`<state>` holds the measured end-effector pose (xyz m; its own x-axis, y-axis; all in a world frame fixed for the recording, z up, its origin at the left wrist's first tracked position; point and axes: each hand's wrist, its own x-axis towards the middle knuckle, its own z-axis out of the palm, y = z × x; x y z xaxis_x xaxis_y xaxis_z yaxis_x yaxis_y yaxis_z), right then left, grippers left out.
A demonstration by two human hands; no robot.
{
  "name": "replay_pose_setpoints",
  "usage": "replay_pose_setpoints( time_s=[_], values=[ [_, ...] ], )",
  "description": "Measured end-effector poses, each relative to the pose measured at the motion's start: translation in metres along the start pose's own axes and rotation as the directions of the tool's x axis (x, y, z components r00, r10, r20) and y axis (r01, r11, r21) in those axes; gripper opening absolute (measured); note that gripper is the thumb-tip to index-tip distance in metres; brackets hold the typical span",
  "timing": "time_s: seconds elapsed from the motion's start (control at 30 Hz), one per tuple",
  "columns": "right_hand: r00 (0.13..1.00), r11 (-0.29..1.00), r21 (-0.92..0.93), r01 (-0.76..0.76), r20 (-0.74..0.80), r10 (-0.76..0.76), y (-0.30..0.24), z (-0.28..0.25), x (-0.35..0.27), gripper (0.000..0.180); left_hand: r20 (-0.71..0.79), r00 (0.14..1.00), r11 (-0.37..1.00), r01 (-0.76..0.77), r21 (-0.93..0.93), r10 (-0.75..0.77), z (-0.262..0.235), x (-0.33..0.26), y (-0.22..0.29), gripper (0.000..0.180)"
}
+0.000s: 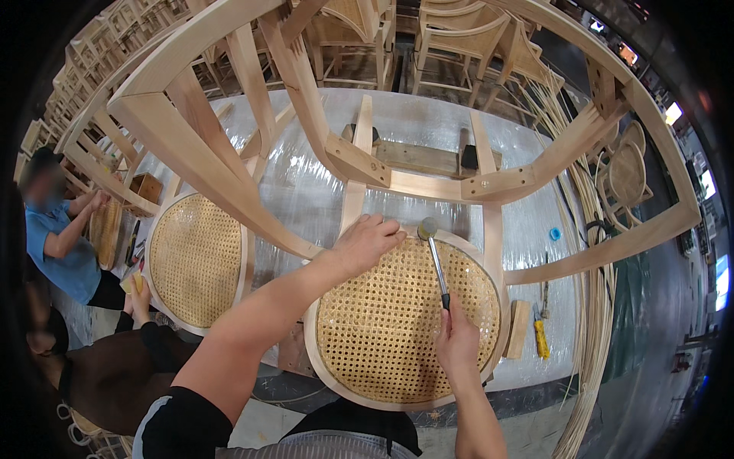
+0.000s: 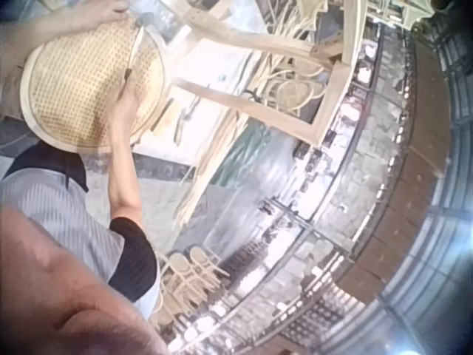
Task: The person weaves cane strips into the seat frame of a wooden chair, using a rubber mallet to tap the strips into place and a utility knife to trim excess material. The process involves inserting strips, securing them, and trimming to fit the frame.
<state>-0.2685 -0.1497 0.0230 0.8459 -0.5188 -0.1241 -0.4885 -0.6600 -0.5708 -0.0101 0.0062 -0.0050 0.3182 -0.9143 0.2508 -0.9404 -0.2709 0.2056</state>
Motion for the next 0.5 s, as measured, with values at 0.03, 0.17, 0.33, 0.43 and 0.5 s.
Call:
replay_pose_setpoints(
  time_s=[0.03, 0.17, 0.33, 0.43, 0.5],
  values=[
    [0.997, 0.996, 0.078, 0.041, -0.064, -0.036, -0.004, 0.002, -0.003, 0.046, -0.003, 1.0, 1.0, 0.012, 0.008, -0.012, 0.0, -0.002, -0.001, 0.035],
    [0.912, 0.949, 0.151, 0.277, -0.353, -0.21, -0.001, 0.016, -0.014, 0.047, -0.01, 1.0, 0.999, 0.012, -0.037, -0.012, 0.0, 0.0, -0.002, 0.048],
    [0.994, 0.995, 0.056, 0.086, -0.073, -0.082, 0.004, 0.005, -0.007, 0.046, 0.029, 1.0, 1.0, 0.012, -0.01, -0.012, -0.003, 0.002, -0.002, 0.047],
    [0.966, 0.972, 0.163, 0.172, -0.22, -0.134, -0.005, 0.001, -0.01, 0.046, 0.036, 0.999, 1.0, 0.011, 0.018, -0.012, -0.003, 0.001, 0.001, 0.047],
    [0.905, 0.939, 0.224, 0.262, -0.394, -0.159, -0.01, 0.005, -0.012, 0.046, 0.064, 0.998, 0.999, 0.022, 0.035, -0.024, -0.004, 0.002, 0.003, 0.048]
  ],
)
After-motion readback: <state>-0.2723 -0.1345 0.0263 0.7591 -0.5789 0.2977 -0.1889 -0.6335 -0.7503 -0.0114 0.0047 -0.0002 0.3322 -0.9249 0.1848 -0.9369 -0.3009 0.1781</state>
